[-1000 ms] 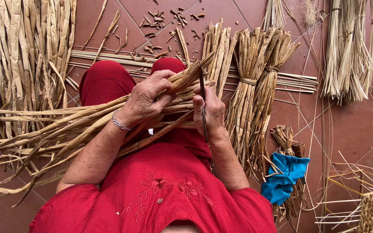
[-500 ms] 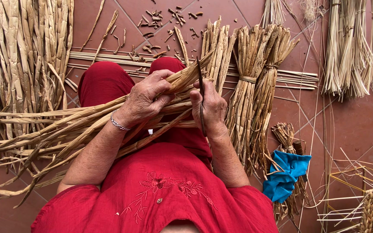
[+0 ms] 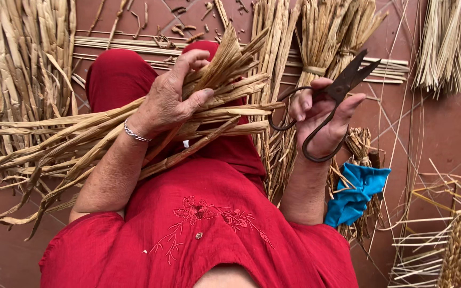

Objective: The person sits on a tiled floor sorting through bundles of dried plant stalks. They pick up stalks, trim off ends and unwanted pieces with scissors, strip loose fragments by hand, and set the cleaned stalks into separate piles while discarding trimmings on the floor.

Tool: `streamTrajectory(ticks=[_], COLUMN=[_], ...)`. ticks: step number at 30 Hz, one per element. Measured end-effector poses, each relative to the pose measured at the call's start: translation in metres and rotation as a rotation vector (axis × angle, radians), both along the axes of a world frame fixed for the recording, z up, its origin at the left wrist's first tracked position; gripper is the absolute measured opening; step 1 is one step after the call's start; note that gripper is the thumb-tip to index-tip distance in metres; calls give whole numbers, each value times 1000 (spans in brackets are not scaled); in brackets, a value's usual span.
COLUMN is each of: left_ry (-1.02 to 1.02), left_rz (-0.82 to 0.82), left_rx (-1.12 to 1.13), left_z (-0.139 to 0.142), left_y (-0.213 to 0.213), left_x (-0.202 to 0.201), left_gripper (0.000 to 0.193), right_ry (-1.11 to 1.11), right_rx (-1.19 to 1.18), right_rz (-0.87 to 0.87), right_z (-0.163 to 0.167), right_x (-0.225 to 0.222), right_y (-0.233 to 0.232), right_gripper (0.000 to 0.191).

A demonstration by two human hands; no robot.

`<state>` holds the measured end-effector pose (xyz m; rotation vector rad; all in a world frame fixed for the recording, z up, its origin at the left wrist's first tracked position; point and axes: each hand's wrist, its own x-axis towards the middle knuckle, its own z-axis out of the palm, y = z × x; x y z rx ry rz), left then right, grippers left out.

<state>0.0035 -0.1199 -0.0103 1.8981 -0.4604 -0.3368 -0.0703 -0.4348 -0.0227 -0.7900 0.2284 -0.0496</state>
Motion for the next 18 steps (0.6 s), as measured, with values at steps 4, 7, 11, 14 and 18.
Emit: streamTrajectory(ticks=[4,7,11,14,18], left_ry=[-223,-253,-266,-271,-152], left_rz=[-85,-88,-101,-118,-151], left_rx=[43,58,60,70,37], left_z=[4,4,7,12,22], left_y=[1,3,7,7,5], left_x=[2,1,-1,-2,-4], left_gripper=[47,49,48,51,74], right_ry=[11,91,83,107,193], right_rx=[-309,-725,-994,-866,-640], right_rz=[-76,-69,45,89,19], right_z=[-11,-20,-35,-47,-49], right_x=[-7,-13,-22,-16,-6], right_y=[-9,-16,-2,17,33], right_gripper=[54,32,22,20,16])
